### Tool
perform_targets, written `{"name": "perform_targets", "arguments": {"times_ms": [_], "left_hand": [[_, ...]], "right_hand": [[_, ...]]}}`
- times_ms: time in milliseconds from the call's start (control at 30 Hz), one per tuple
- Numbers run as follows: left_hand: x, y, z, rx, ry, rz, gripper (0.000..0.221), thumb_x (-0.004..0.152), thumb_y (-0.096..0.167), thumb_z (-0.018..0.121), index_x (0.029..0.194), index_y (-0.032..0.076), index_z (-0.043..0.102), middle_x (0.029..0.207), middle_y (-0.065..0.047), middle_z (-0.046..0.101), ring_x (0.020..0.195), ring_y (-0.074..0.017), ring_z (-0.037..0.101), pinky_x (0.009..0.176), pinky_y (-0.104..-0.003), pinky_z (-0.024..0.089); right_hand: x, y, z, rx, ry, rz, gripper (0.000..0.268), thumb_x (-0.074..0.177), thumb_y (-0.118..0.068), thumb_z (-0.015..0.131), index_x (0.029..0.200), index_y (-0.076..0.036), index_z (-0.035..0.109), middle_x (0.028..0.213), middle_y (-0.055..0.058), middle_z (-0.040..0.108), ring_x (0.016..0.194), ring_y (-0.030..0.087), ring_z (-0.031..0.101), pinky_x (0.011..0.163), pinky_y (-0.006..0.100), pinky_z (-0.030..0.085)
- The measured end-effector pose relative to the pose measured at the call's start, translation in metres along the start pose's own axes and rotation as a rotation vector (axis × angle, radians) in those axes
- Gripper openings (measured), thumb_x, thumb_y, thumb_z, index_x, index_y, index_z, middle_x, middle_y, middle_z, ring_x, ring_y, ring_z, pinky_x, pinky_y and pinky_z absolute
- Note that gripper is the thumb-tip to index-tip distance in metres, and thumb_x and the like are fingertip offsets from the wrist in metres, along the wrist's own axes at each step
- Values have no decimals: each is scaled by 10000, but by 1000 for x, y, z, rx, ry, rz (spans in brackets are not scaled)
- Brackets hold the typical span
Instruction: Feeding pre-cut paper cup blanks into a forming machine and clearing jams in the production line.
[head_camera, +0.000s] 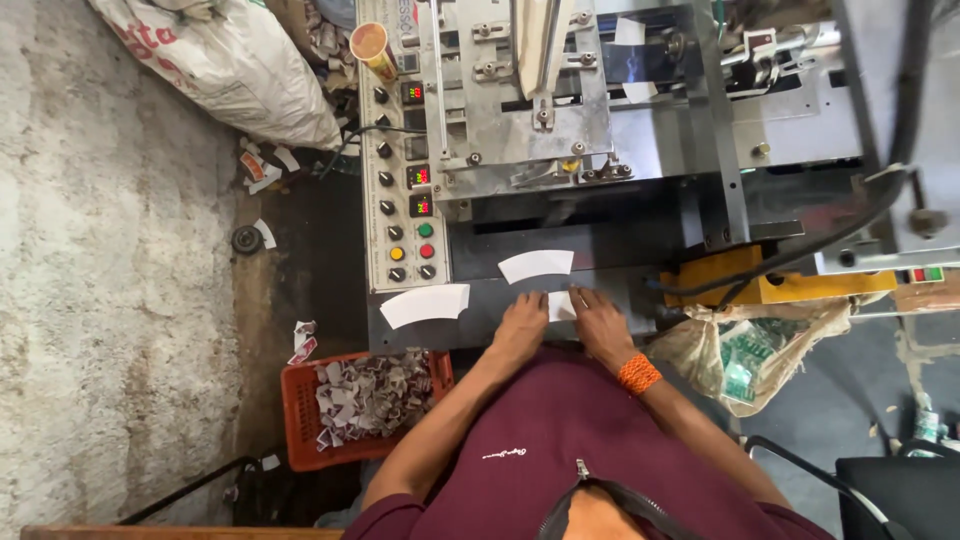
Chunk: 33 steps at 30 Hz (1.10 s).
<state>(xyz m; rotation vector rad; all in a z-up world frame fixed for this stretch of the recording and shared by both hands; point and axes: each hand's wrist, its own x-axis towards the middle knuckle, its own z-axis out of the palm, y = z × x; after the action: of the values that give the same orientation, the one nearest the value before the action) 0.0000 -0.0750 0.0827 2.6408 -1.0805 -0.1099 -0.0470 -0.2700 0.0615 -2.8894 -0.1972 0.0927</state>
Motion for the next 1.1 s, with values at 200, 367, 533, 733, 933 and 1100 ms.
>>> {"name": "perform_targets", "arguments": {"times_ms": [200,367,533,733,933,1100], "left_hand": [[17,13,-29,-71,-24,-95,414,742,118,710,1107,-61,630,1105,-189,603,1041,-362,617,781,-481,565],[48,-7,-113,65,161,-148,397,767,84,679,1137,-55,633,1131,-181,605,1004,-335,639,730,-414,597],[108,-87,-182,490,416,-104,376,866,109,618,1221,-16,613,1096,-117,605,1008,-261,627,757,-365,587],[118,-114,-220,556,519,126,506,813,114,633,1292,-48,607,1046,-92,585,969,-238,603,816,-368,558],[124,-122,-180,480,427,112,341,824,108,656,1142,-15,659,1012,-109,600,984,-269,607,842,-381,539],[96,-95,-176,127,345,88,263,786,195,760,967,12,706,960,-135,628,931,-325,627,790,-417,530]], "right_hand": [[7,-18,-38,-1,94,21,553,703,-233,818,1212,-100,649,1224,46,649,1222,280,576,982,520,467],[67,-43,-128,94,305,-147,543,734,-165,762,1233,-2,623,1220,180,627,1156,348,569,988,479,457],[175,-54,-180,7,472,-300,564,802,-71,705,1338,38,569,1247,188,588,1147,360,577,1002,441,462],[211,-59,-191,-153,608,-349,536,751,-111,722,1254,31,604,1167,154,595,1122,315,592,957,432,471],[209,-44,-188,-180,457,-388,307,738,-119,725,1022,-40,642,989,111,619,985,296,620,819,427,498],[166,-28,-162,-104,332,-363,280,723,-100,720,999,-88,676,945,74,627,946,265,637,816,410,521]]}}
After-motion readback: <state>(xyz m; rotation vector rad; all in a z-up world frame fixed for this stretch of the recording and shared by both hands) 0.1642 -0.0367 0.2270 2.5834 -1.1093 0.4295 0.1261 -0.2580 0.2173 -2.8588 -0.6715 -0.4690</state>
